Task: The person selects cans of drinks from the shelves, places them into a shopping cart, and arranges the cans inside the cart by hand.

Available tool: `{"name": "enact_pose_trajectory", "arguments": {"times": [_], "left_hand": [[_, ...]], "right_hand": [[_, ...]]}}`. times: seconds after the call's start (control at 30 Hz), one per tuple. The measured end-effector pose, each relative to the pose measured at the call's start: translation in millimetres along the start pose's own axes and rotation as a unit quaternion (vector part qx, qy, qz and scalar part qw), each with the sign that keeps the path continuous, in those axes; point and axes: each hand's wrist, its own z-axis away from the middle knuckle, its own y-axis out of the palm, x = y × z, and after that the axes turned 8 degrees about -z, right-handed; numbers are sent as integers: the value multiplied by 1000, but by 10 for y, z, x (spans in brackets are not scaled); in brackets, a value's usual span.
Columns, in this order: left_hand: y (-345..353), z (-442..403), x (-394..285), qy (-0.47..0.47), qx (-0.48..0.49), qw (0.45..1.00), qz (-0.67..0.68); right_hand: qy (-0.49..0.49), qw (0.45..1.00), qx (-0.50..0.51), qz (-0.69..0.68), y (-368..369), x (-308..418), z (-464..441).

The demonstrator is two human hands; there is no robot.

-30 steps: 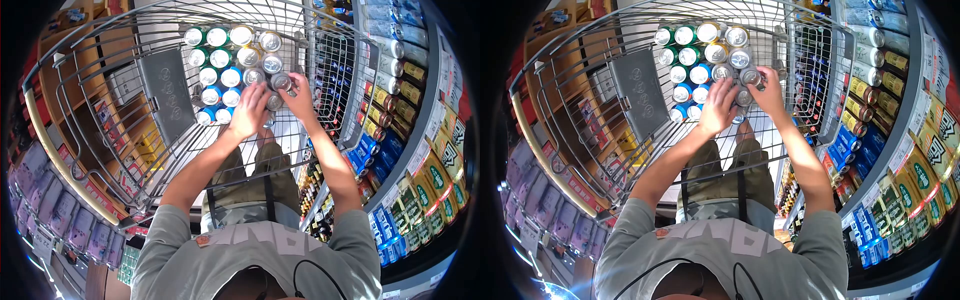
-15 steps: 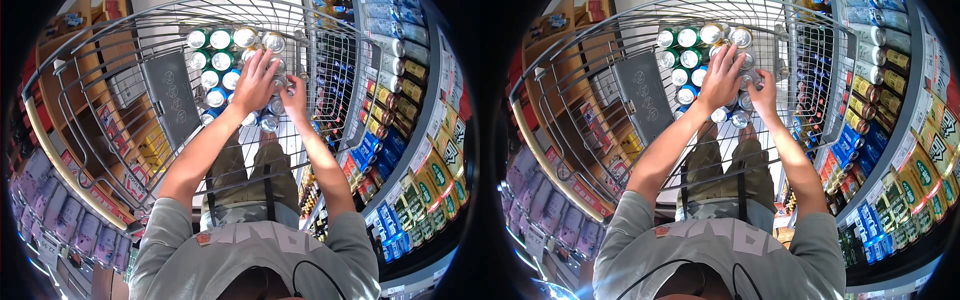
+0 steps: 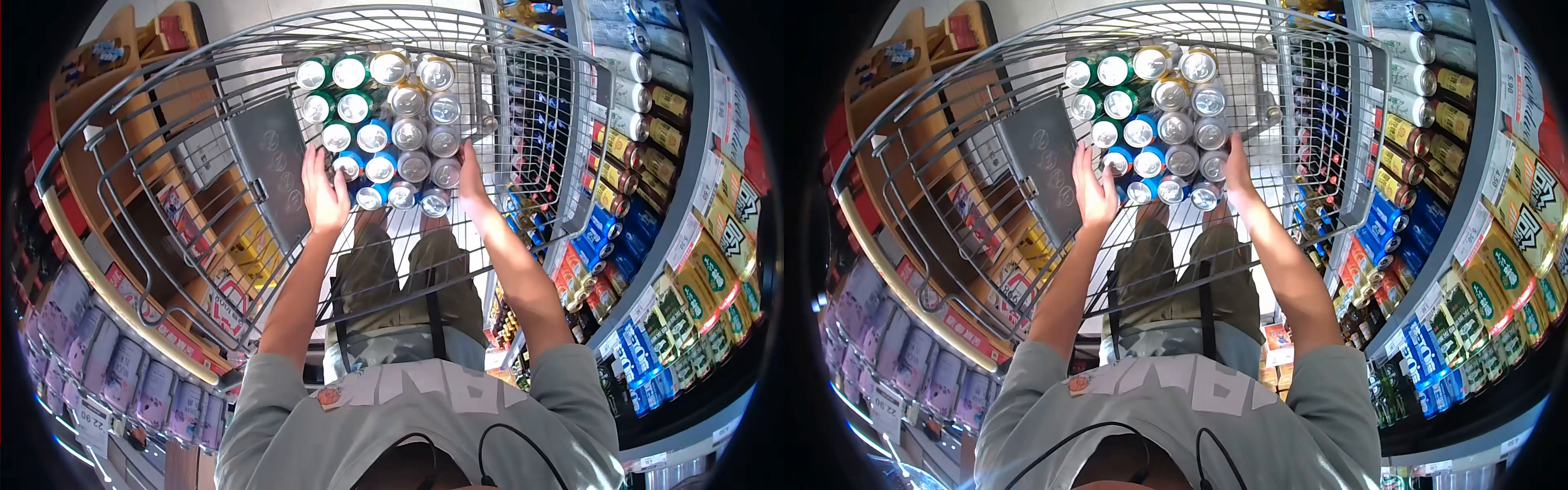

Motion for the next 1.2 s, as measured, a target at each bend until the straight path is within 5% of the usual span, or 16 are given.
{"name": "enact_pose_trajectory", "arguments": {"times": [0.07, 0.17, 0.3, 0.37, 0.43, 0.5, 0.6, 0.83, 0.9, 1.2], "left_hand": [[42, 281, 106, 0, 5, 998, 60], [199, 606, 91, -123, 28, 987, 96], [229, 407, 80, -354, 113, 897, 240], [263, 433, 192, -326, 122, 902, 257], [263, 487, 277, -296, 134, 905, 274], [258, 568, 299, -177, 125, 951, 221], [242, 510, 255, -165, 138, 943, 256], [437, 453, 341, -261, 198, 856, 401], [472, 415, 324, -269, 238, 770, 527], [489, 261, 269, -279, 207, 802, 487]], "right_hand": [[-36, 999, 32, 8, -29, -7, 20], [-31, 999, 7, -6, -38, -13, 54], [1, 997, -67, 46, 117, 149, 385], [20, 999, -28, 34, 49, 147, 510], [-46, 980, 6, 193, -7, 61, 618], [-66, 972, 39, 220, -204, -77, 534], [-112, 898, 52, 423, -149, -94, 609], [-139, 898, 116, 401, -360, -72, 415], [-25, 953, 188, 236, -299, 95, 477], [13, 946, 193, 259, -331, 207, 377]]}}
